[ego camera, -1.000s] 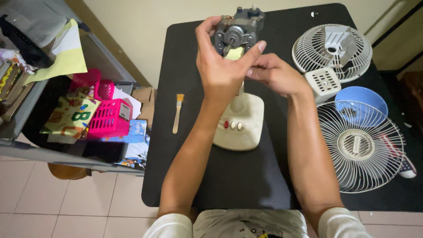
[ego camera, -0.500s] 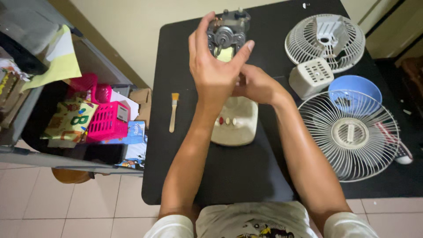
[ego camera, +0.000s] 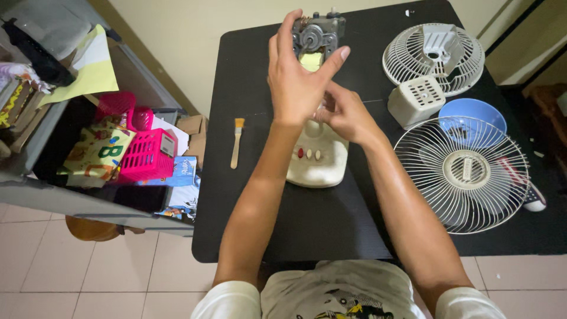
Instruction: The person cleans the fan cage with a brush, then attaches the cage to the fan base and secures it with a screwdriver. The fan blade and other components remain on the table.
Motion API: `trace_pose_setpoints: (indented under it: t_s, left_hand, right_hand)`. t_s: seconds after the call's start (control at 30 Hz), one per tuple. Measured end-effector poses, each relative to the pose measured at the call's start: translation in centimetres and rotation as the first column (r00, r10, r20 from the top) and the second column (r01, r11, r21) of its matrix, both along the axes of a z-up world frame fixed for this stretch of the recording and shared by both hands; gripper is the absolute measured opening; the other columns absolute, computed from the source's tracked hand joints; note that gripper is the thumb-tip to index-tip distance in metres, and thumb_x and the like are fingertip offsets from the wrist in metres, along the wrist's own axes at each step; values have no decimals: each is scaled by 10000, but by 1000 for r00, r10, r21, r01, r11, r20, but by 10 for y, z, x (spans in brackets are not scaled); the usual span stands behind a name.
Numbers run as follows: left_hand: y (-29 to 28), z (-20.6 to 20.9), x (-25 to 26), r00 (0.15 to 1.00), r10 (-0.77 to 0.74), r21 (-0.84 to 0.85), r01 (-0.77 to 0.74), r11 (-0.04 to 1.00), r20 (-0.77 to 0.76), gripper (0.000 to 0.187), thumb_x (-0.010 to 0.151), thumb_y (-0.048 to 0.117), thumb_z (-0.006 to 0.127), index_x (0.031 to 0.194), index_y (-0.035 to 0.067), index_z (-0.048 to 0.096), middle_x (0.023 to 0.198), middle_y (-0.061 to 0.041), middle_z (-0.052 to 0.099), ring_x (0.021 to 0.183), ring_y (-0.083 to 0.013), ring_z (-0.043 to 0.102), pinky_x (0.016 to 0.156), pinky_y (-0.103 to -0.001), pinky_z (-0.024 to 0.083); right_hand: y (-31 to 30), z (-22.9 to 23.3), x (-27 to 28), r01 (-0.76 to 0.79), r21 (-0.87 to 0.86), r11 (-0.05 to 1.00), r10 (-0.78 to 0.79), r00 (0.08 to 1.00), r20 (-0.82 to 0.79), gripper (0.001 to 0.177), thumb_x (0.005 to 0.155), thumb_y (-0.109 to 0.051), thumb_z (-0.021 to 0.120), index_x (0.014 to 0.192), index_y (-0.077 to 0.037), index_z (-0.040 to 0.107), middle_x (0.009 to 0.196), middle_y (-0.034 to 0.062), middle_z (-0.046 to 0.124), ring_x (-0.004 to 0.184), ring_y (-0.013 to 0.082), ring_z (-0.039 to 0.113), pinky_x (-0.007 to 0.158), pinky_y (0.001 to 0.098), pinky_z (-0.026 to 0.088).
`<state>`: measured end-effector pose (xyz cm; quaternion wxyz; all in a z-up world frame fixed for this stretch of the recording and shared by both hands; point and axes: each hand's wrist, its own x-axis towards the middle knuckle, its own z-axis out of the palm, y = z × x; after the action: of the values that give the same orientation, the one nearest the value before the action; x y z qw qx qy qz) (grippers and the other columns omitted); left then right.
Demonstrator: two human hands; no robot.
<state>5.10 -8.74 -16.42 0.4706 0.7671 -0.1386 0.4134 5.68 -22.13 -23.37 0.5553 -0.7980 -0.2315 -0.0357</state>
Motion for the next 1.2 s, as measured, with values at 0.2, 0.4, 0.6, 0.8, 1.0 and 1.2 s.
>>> trace_pose_setpoints:
  t_s: [0.2,0.4,0.6,0.8,1.0,1.2]
  left_hand:
    - [1,-6,-2,992,-122,-58,124,991,30,932,872,333,905,1592,98,362,1428,-192,582,1307,-308,639,1107,-421,541]
    - [13,-41,-19,918,-396,-229,393,891,36,901,991,244,800,1642,-11,232,1510,-227,497,1397,-251,594,1197,-396,496]
    - [10,-74,-35,910,-405,-261,372,891,-88,761,1068,257,627,1647,-32,227,1478,-183,599,1289,-210,650,1079,-326,546]
    - [28,-82,-21,803,-576,-332,507,795,-153,715,1108,287,562,1647,-43,226,1559,-181,500,1420,-210,508,1185,-330,417]
    - [43,-84,-13,682,-727,-500,603,621,-80,707,1074,212,587,1633,-62,251,1583,-176,455,1430,-222,481,1201,-324,373]
    - [48,-93,-26,803,-594,-417,522,744,-55,573,1107,185,563,1567,-92,363,1492,-220,567,1362,-223,590,1143,-317,487]
  right_hand:
    - [2,-16,-1,-119,274,954,107,993,57,560,904,-87,781,1396,3,529,1227,46,661,1126,105,606,978,304,509]
    - [8,-34,-3,-29,317,948,23,1000,20,414,954,-16,712,1343,34,578,1250,94,682,1167,136,626,1024,315,542]
    - [15,-30,-10,80,323,943,-106,992,64,497,939,-23,693,1414,30,557,1261,128,728,1165,163,702,997,316,567]
    - [26,-21,-24,254,295,921,-311,936,164,543,850,-50,842,1340,25,620,1201,148,758,1098,190,749,952,309,593]
    - [42,-16,-35,324,301,897,-412,860,300,550,777,-44,911,1249,10,633,1128,138,734,979,205,750,863,308,601]
    - [48,-19,-36,350,281,894,-437,823,363,564,773,-58,931,1235,-13,608,1099,126,684,946,230,716,827,321,591]
